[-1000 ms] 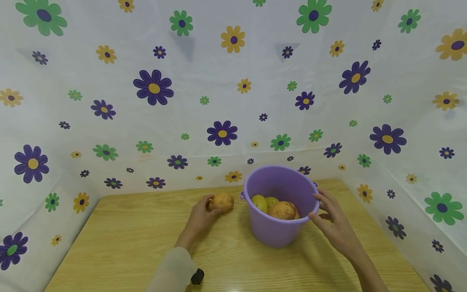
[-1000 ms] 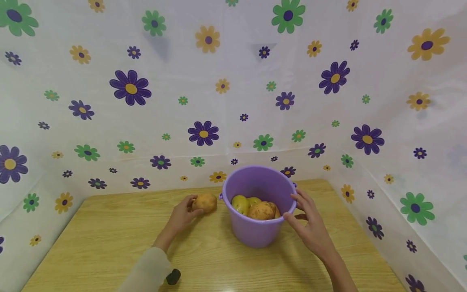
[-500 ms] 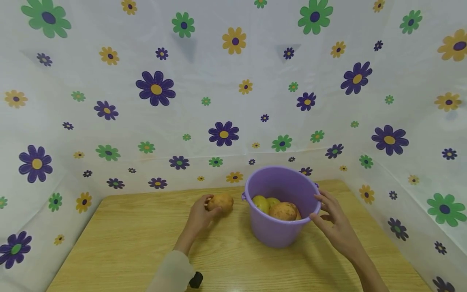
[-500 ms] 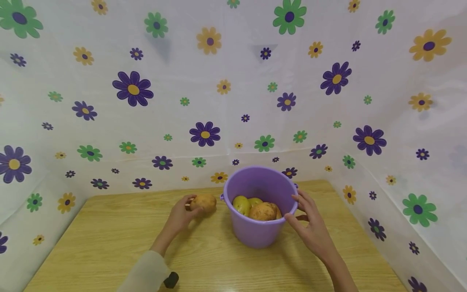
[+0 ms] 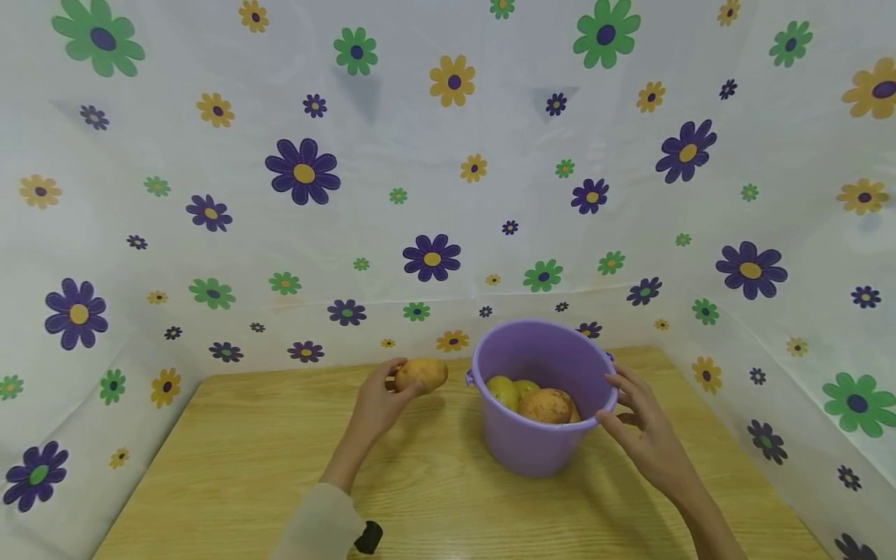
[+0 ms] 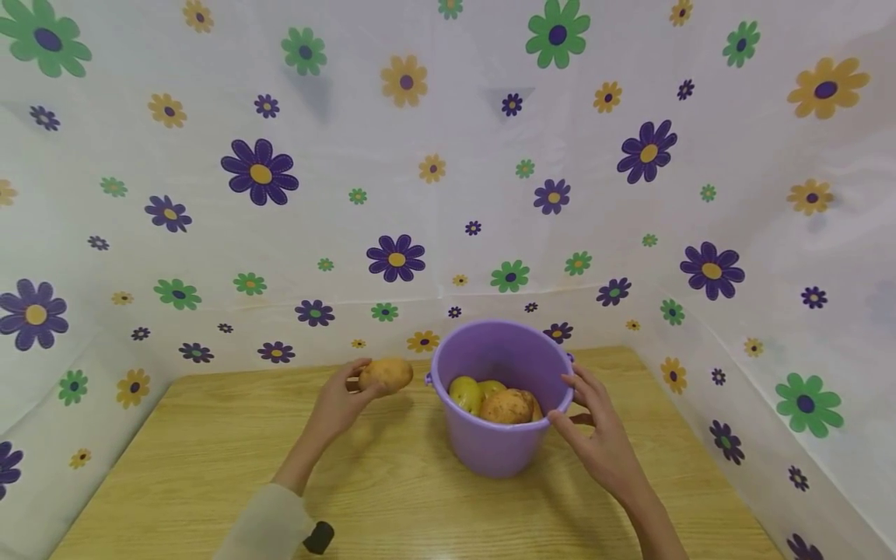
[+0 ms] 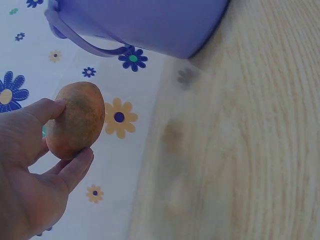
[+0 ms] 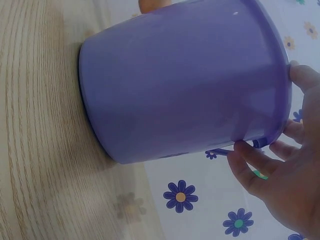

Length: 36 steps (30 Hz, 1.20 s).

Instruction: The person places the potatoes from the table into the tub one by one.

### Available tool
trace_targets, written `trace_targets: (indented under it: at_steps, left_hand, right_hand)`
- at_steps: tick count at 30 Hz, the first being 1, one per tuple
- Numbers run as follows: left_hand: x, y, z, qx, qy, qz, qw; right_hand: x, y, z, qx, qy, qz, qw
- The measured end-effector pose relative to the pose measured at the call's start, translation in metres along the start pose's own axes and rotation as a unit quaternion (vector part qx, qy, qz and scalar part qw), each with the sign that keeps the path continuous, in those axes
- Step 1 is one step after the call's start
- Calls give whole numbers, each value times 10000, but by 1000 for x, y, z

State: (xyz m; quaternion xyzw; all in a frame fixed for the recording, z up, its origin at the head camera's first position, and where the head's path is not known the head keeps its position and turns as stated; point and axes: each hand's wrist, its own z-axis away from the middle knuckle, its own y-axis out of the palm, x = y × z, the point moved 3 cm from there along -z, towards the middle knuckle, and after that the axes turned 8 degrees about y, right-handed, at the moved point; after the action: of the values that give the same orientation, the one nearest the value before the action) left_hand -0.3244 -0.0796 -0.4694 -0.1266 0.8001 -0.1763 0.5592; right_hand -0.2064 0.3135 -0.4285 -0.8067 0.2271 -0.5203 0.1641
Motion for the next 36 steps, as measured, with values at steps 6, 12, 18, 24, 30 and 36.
trace_targets:
  at_steps: [6,12,18,24,30,36]
  left_hand:
    - [-20,-8,0,-61,105,64,9999]
    - [-39,-16,1,-85,217,87,9997]
    - [-55,-21,0,-94,300,92,9995]
    - [-71,-24,-1,-127,341,163,9992]
    - [-81,-26,-2,-79,332,146,9993]
    - [-89,-23,-6,-58,385,153,9991]
  right_hand:
    - [1,0,1,24,24,13,10000]
    - [3,0,1,12,38,19,10000]
    - [4,0,1,18,11,-10,10000]
    - [4,0,2,43,3,-24,10000]
    - [3,0,1,46,12,-43,10000]
    - [2,-1,1,5,-7,-23,10000]
